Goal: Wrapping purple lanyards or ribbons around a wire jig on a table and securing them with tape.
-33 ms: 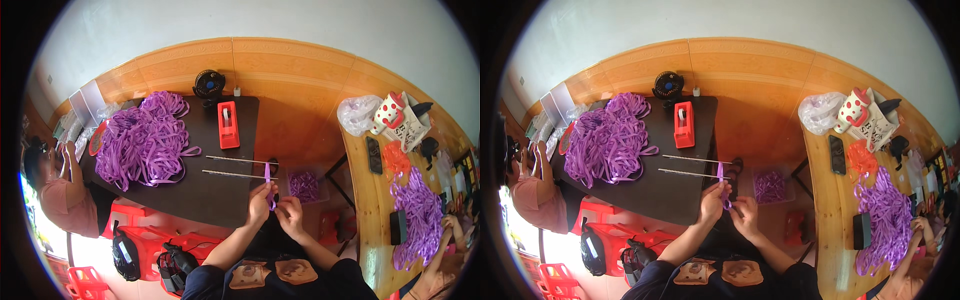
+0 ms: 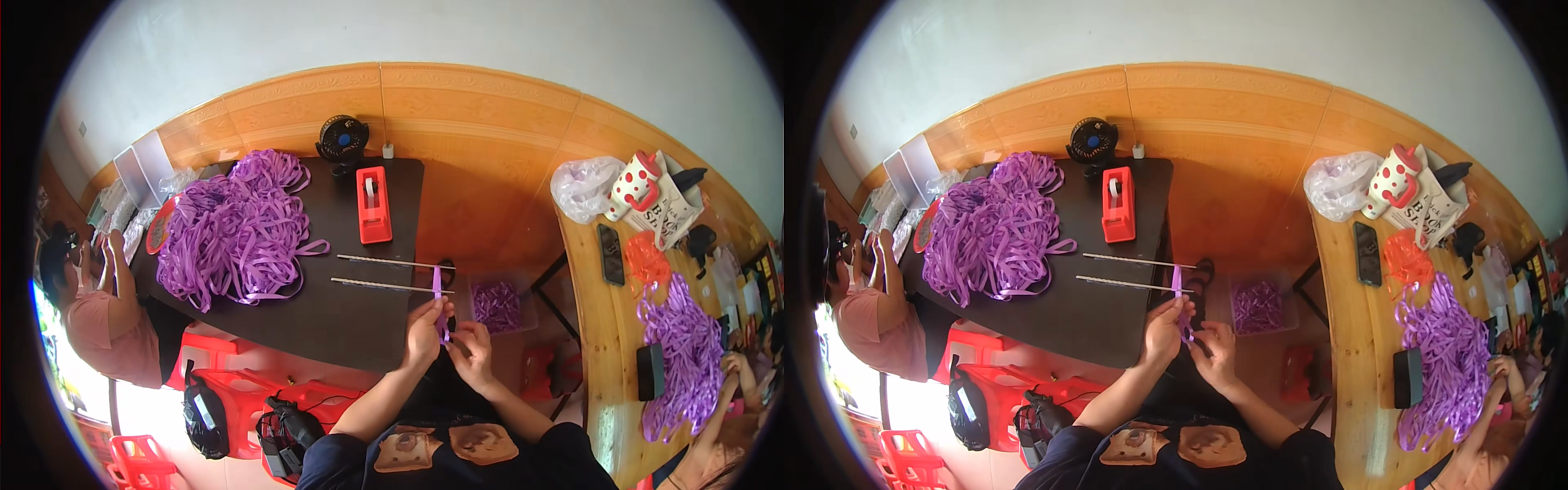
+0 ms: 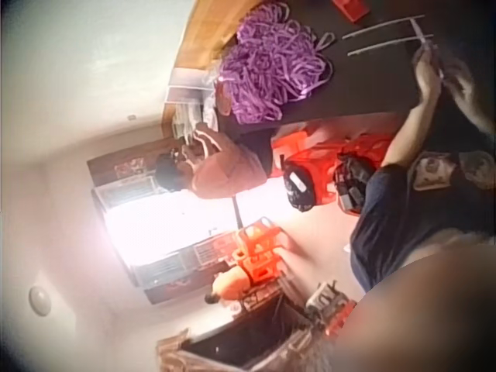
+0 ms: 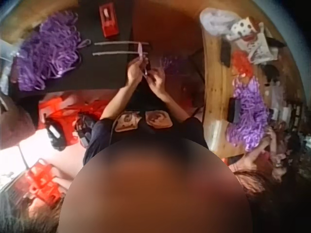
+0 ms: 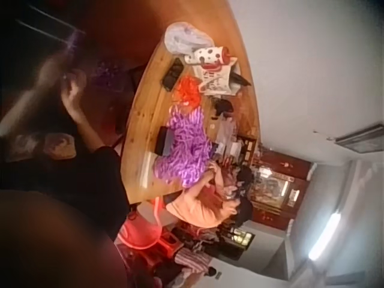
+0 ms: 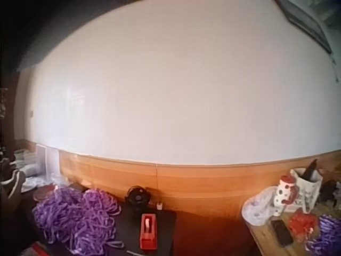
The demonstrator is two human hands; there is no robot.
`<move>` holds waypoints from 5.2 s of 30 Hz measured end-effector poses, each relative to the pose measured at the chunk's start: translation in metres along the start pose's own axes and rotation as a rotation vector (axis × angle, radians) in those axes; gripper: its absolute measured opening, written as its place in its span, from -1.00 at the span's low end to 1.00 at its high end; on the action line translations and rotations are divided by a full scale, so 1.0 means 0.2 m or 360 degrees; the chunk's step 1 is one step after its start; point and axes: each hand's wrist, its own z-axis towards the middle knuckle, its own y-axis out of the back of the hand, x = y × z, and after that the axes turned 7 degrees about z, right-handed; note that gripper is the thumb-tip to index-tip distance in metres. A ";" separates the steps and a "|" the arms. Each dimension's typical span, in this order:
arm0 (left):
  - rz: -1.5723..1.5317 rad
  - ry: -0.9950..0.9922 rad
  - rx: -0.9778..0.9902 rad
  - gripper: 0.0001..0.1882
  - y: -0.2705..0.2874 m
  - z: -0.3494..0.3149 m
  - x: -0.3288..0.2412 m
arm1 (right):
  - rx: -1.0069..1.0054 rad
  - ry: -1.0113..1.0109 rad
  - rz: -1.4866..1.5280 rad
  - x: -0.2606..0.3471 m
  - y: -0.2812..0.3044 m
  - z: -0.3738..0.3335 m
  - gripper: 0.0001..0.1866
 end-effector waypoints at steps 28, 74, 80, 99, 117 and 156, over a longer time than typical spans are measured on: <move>0.0714 -0.0158 0.0077 -0.80 0.25 -0.29 0.10 | 0.0795 -0.1026 0.1497 0.03 0.00 -0.27 -0.47; 0.0559 -0.0185 0.0165 -0.65 0.09 -0.05 0.04 | 0.0584 -0.0231 0.0611 -0.14 -0.09 1.00 -0.74; 0.0619 -0.0428 -0.0120 -0.66 0.06 0.13 0.10 | 0.0676 -0.1195 0.1065 -0.23 -0.14 0.94 -0.83; 0.0066 -0.0475 -0.0003 -0.84 -0.05 0.16 0.03 | 0.0307 -0.0808 0.1153 -0.18 -0.03 0.37 -0.65; 0.0233 -0.0383 -0.0129 -0.81 -0.10 -0.01 -0.02 | -0.0008 -0.0881 0.1429 -0.04 -0.20 0.26 -0.89; -0.0173 0.0643 0.0461 -0.16 -0.05 -0.12 -0.45 | 0.0409 -0.0180 0.0466 0.08 -0.54 1.25 -0.76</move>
